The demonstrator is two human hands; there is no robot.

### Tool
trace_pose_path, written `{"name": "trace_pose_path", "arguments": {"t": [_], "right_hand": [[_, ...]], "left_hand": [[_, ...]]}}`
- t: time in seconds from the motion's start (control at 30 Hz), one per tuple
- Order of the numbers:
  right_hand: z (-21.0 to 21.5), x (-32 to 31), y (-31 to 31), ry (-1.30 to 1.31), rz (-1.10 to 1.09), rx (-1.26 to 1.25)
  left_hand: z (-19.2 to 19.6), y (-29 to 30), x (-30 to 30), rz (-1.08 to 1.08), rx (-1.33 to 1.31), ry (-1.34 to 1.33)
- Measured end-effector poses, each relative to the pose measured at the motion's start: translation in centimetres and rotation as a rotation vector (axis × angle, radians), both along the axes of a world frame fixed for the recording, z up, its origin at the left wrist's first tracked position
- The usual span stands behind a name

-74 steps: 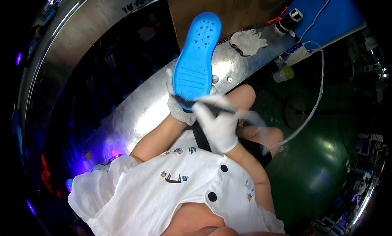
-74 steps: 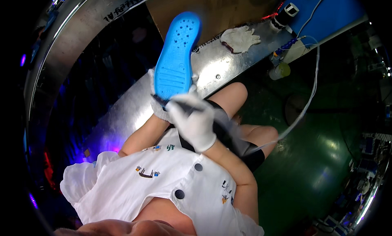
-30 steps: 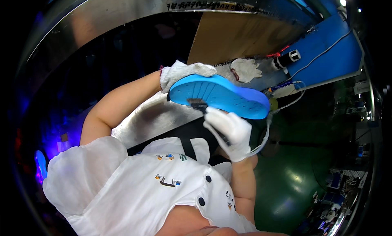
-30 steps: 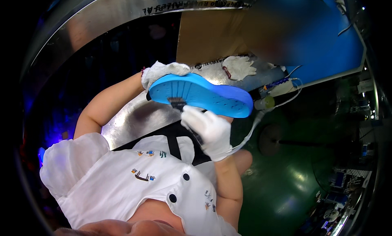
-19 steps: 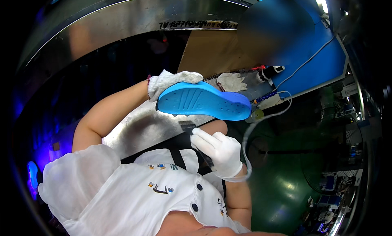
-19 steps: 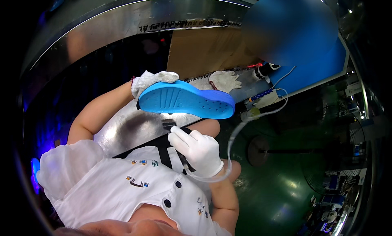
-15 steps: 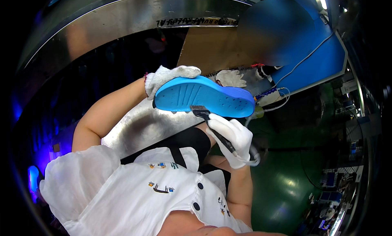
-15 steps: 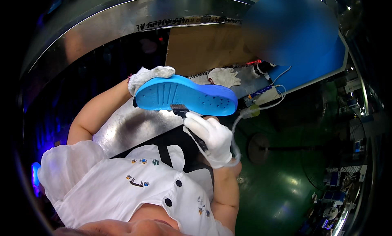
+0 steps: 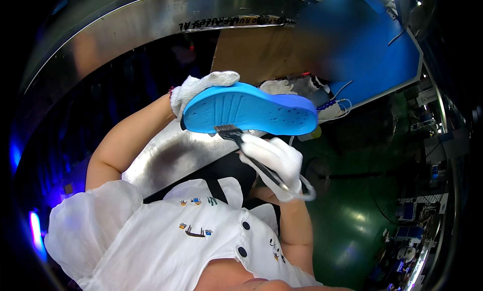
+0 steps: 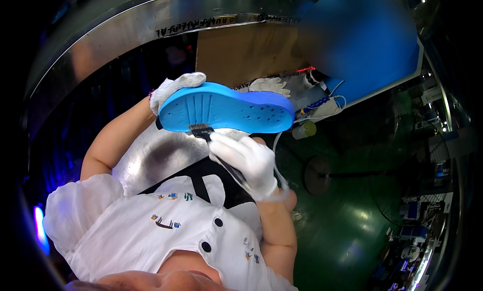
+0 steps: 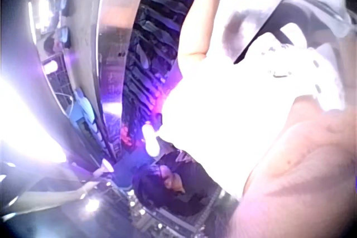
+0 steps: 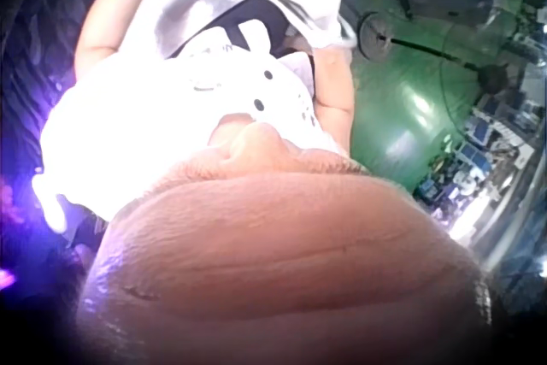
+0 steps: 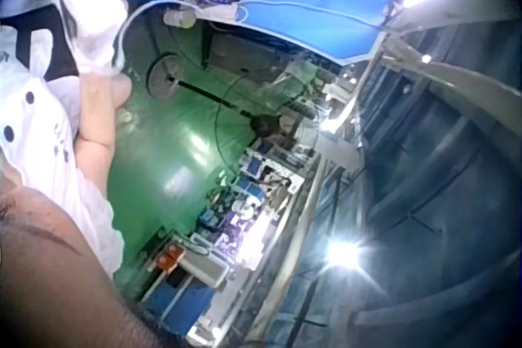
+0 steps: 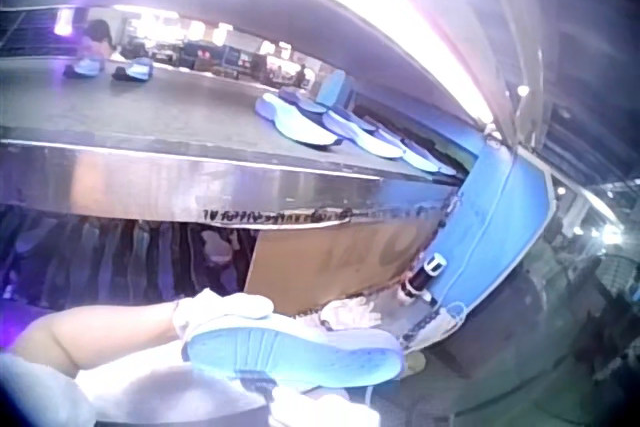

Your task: The person uses a utility knife to trim excess material from the bottom of blue shoe soles. They pick up a sole from a conveyor belt, scrape the surface with the blade, and place the sole back on the belt. The process is repeated for multiple soles throughout the video.

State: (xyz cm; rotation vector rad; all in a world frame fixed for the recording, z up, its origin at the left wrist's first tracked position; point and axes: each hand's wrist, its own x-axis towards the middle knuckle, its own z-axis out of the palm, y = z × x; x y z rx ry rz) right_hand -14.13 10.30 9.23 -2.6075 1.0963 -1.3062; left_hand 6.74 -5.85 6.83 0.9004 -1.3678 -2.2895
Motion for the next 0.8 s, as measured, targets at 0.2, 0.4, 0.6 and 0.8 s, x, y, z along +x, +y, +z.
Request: {"name": "trace_pose_path", "arguments": {"t": [0.2, 0.4, 0.6, 0.8], "right_hand": [[-0.4, 0.6, 0.1, 0.032, 0.012, 0.060], [0.3, 0.9, 1.5, -0.165, 0.165, 0.222], [-2.7, -0.3, 1.9, -0.565, 0.072, 0.246], [-3.8, 0.6, 1.9, -0.566, 0.051, 0.325]], "left_hand": [[1.7, 1.3, -0.1, 0.008, 0.069, 0.025], [2.1, 2.0, 0.6, 0.078, 0.053, 0.195], [10.6, -0.3, 1.9, 0.051, 0.013, 1.055], [8.7, 2.2, 3.0, 0.445, 0.112, 0.816]]}}
